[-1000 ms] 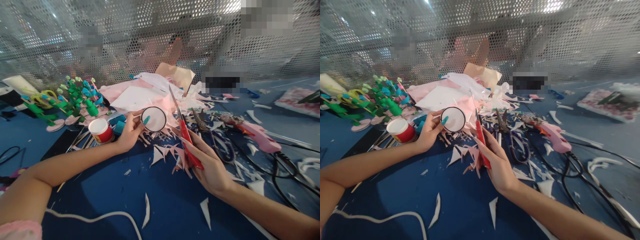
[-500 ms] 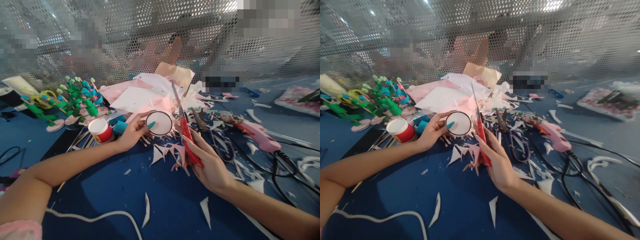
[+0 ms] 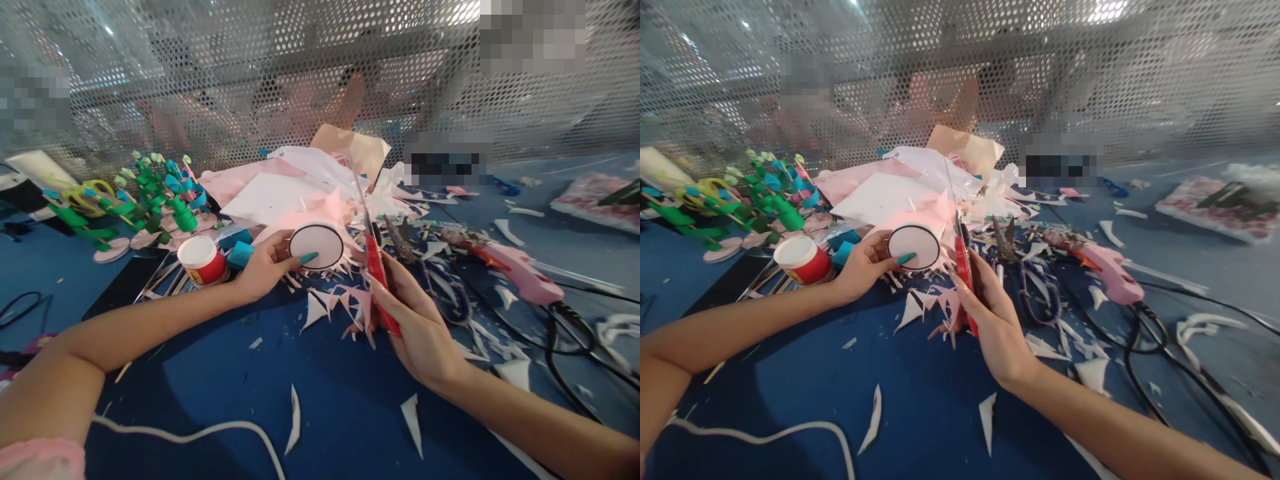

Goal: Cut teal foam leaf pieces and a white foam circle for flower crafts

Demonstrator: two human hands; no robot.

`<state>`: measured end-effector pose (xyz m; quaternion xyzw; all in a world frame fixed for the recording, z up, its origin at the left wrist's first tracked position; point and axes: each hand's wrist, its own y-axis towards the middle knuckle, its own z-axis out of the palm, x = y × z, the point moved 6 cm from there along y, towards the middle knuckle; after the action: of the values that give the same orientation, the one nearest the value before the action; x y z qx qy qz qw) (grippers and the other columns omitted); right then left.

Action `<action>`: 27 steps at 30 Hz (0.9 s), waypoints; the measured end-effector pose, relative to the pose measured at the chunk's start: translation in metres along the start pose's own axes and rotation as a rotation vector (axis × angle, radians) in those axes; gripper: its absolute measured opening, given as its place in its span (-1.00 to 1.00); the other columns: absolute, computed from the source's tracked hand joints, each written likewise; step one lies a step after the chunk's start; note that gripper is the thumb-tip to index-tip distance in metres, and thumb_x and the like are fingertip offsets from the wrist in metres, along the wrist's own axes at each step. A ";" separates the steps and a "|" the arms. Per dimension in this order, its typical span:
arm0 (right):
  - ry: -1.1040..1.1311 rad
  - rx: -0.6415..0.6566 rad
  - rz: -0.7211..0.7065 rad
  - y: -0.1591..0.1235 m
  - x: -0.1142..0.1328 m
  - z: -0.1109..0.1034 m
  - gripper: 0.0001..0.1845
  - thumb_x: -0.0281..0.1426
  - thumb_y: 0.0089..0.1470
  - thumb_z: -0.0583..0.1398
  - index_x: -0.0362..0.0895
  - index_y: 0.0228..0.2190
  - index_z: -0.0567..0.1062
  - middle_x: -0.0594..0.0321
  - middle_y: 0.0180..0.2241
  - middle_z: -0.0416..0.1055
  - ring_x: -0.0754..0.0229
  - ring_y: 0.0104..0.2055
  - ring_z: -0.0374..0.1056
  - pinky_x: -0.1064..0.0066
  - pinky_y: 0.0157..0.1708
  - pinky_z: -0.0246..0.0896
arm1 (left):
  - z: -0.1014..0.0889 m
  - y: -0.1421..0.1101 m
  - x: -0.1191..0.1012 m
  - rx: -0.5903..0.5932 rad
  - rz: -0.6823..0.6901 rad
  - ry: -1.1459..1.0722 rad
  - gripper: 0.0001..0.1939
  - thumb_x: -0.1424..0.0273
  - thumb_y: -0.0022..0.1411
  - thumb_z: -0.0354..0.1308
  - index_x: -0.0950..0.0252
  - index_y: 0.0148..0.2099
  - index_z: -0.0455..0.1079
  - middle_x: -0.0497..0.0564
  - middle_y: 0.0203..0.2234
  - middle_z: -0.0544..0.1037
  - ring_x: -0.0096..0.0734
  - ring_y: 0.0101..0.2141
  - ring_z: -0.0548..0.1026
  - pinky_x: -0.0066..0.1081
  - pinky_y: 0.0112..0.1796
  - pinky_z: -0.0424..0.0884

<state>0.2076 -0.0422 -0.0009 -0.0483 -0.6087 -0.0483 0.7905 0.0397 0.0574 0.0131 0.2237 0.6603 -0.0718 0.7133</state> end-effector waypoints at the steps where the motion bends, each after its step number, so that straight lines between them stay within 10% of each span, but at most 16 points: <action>1: -0.012 -0.025 -0.023 0.001 0.000 -0.002 -0.30 -0.24 -0.01 0.21 0.07 0.17 0.17 0.20 -0.12 0.43 0.41 -0.63 0.21 0.50 -0.67 0.26 | -0.001 0.000 -0.001 -0.017 0.012 -0.006 -0.46 0.32 -0.12 0.34 0.33 -0.07 0.27 0.07 -0.24 0.55 -0.31 -0.28 0.54 -0.39 -0.38 0.55; 5: -0.047 -0.056 0.008 0.001 -0.001 -0.004 -0.28 -0.25 -0.06 0.25 0.06 0.15 0.21 0.17 -0.06 0.41 0.45 -0.67 0.16 0.51 -0.75 0.20 | -0.005 0.001 -0.004 -0.069 0.057 0.002 -0.43 0.31 -0.11 0.34 0.30 -0.03 0.27 0.06 -0.22 0.54 -0.29 -0.23 0.53 -0.36 -0.32 0.55; 13: -0.135 0.047 0.066 -0.009 0.005 0.005 -0.18 -0.24 -0.08 0.26 -0.08 0.20 0.15 0.31 -0.57 0.40 0.42 -0.80 0.06 0.51 -0.87 0.06 | -0.011 0.002 -0.002 -0.147 0.077 0.010 -0.53 0.36 -0.15 0.36 0.33 -0.14 0.36 0.06 -0.24 0.56 -0.27 -0.18 0.52 -0.31 -0.20 0.53; 27: -0.282 0.067 -0.122 -0.011 0.012 0.006 -0.32 -0.36 -0.04 0.23 -0.03 0.15 0.25 0.16 -0.34 0.47 0.27 -0.57 0.30 0.47 -0.73 0.20 | -0.012 0.001 -0.002 -0.178 0.044 0.009 -0.61 0.37 -0.16 0.35 0.35 -0.22 0.42 0.02 -0.28 0.57 -0.30 -0.20 0.52 -0.26 -0.12 0.49</action>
<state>0.2038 -0.0527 0.0127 0.0086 -0.7166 -0.0687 0.6940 0.0293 0.0627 0.0147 0.1741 0.6621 0.0037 0.7289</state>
